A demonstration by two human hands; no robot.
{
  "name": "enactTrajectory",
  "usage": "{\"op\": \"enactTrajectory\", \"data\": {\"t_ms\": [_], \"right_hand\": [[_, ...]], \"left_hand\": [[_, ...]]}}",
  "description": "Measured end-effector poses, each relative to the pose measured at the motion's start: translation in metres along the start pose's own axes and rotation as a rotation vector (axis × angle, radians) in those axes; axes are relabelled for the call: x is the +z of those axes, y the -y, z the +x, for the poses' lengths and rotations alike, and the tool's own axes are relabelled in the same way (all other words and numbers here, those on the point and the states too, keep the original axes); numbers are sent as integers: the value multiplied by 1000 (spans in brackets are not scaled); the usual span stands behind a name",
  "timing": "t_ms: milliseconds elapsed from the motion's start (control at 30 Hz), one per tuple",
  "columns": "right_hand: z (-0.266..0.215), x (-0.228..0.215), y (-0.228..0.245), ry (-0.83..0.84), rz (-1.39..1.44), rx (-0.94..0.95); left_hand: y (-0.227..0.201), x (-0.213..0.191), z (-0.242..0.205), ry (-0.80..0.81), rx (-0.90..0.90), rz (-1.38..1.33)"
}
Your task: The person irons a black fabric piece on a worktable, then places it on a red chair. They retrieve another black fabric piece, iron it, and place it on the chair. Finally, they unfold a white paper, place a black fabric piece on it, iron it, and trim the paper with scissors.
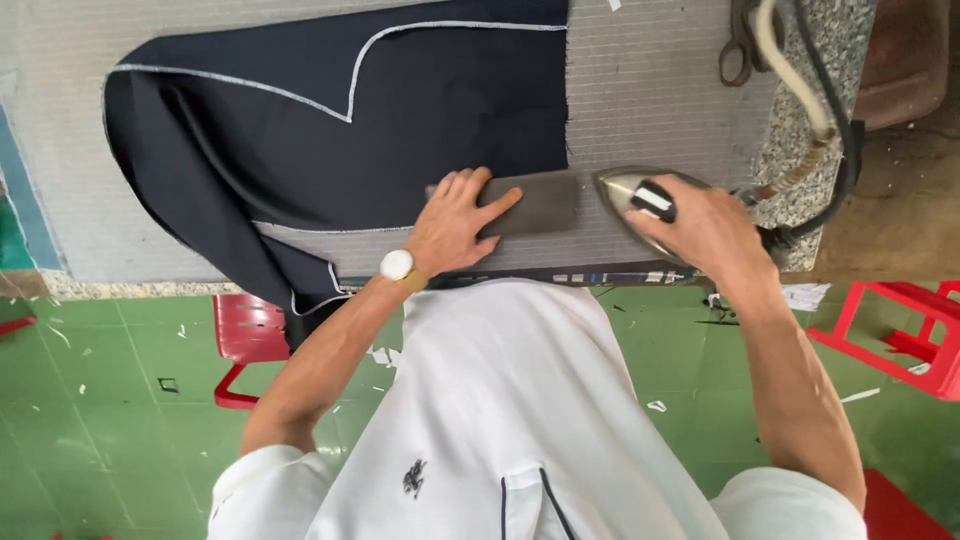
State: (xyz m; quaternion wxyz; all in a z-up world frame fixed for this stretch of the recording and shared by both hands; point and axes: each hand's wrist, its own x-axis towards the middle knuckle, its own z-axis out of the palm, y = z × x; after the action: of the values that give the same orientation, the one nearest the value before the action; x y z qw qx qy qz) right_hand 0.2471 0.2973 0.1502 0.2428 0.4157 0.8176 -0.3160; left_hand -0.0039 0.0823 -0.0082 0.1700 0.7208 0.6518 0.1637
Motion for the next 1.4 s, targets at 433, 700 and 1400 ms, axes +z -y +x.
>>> {"op": "enactTrajectory", "data": {"t_ms": [433,700,1400], "right_hand": [[-5,18,10,-26,60,6],[25,66,139,42,-177,-388],[59,59,116,93,-187,-361]], "left_hand": [[11,-33,-32,-222,-104,-90],[39,-136,-106,-634,-531,-309],[67,-121,-78,-477,-257,-227]]}}
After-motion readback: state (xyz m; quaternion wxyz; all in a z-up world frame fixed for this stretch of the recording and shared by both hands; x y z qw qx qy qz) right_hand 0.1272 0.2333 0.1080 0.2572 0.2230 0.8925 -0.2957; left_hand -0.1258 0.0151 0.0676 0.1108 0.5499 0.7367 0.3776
